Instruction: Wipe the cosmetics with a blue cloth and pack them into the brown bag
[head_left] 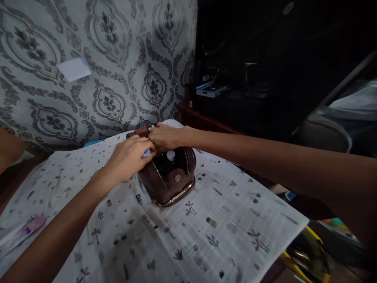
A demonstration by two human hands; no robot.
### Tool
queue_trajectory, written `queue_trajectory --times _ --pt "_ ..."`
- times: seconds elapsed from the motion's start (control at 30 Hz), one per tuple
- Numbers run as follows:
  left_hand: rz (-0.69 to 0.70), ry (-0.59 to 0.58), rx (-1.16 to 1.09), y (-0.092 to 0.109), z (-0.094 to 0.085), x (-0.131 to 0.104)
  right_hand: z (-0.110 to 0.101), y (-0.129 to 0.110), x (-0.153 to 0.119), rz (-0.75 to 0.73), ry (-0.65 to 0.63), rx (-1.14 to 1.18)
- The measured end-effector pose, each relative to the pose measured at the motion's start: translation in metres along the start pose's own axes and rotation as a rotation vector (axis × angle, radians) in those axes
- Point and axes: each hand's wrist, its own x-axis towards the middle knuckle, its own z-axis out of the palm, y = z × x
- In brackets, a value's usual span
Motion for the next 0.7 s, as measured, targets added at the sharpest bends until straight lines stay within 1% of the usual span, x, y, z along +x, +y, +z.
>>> queue_trajectory --times 0.07,0.2,0.27,0.37,0.43,0.6,0.7 --pt "0.054 -0.146 0.066 0.007 -0.006 0.004 0.002 -0.001 0.003 0.014 -0.017 -0.005" --pt "0.089 -0.408 0.131 0.018 -0.015 0.023 0.001 -0.005 0.007 0.094 -0.083 0.013" --pt "0.101 -0.511 0.192 0.026 -0.017 0.033 -0.001 -0.006 0.008 0.114 -0.098 0.031" --pt "0.094 -0.568 0.309 0.036 -0.017 0.041 -0.001 -0.008 0.009 0.109 -0.105 0.027" --pt "0.103 -0.596 0.346 0.039 -0.017 0.043 -0.001 -0.009 0.009 0.109 -0.098 0.004" --pt "0.155 -0.67 0.314 0.037 -0.021 0.044 0.0 -0.012 0.01 0.114 -0.086 -0.05" --pt "0.178 -0.646 0.266 0.037 -0.025 0.041 0.002 -0.011 0.01 0.105 -0.088 -0.058"
